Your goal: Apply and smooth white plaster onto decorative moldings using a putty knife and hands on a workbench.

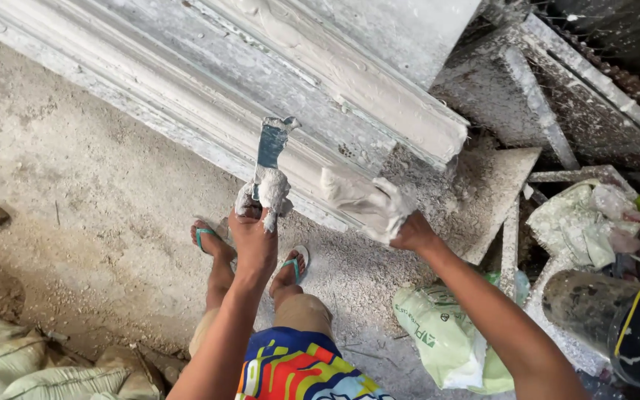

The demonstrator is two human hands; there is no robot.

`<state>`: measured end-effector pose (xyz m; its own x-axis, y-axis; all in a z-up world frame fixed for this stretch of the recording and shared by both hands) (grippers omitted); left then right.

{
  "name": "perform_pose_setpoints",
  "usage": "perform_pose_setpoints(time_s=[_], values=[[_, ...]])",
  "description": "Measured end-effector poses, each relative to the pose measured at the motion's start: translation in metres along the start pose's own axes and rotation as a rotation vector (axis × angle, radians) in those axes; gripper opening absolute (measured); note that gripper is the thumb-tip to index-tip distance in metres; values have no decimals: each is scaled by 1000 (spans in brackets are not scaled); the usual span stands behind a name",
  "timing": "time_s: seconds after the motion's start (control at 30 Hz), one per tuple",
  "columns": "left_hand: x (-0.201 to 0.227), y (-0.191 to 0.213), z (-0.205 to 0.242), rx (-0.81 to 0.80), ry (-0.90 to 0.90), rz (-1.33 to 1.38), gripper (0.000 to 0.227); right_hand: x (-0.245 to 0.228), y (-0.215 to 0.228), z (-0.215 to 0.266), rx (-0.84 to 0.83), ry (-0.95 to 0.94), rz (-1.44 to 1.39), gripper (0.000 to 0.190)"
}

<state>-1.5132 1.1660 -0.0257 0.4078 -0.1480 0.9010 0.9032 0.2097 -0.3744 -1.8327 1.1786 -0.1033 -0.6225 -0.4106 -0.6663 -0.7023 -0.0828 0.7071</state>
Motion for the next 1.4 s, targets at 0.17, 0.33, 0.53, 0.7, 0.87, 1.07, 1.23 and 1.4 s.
perform_pose_setpoints(time_s=[0.17,0.33,0.53,0.7,0.87,1.07,1.23,1.4], values=[[-2,29,-9,20,-32,-24,27,-35,-29,-63,-133,29,175,87],[31,52,-29,96,6,12,25,-51,-70,-126,-220,8,213,104],[54,127,-81,162,-39,30,27,-93,-132,-250,-226,27,108,100],[112,203,-151,253,-12,56,27,-112,-225,-386,-438,-213,150,73],[168,316,-258,347,-24,149,28,-156,-332,-549,-457,-84,252,36],[292,441,-364,429,-96,-20,23,-180,-456,-746,-457,5,362,28],[389,513,-415,515,-131,6,19,-220,-538,-888,-476,-18,434,26],[442,586,-492,569,-187,185,24,-294,-606,-1052,-321,101,216,23]])
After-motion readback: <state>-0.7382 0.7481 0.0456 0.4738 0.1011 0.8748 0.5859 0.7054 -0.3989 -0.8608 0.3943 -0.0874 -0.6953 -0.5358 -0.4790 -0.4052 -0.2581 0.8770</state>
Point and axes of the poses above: each hand's wrist, its own z-axis away from the middle knuckle, its own y-axis out of the back of the hand, x = y × z, the point moved 5 cm from there along -z, towards the middle knuckle, and after that the axes turned 4 degrees about -z, right-handed, at the moved point
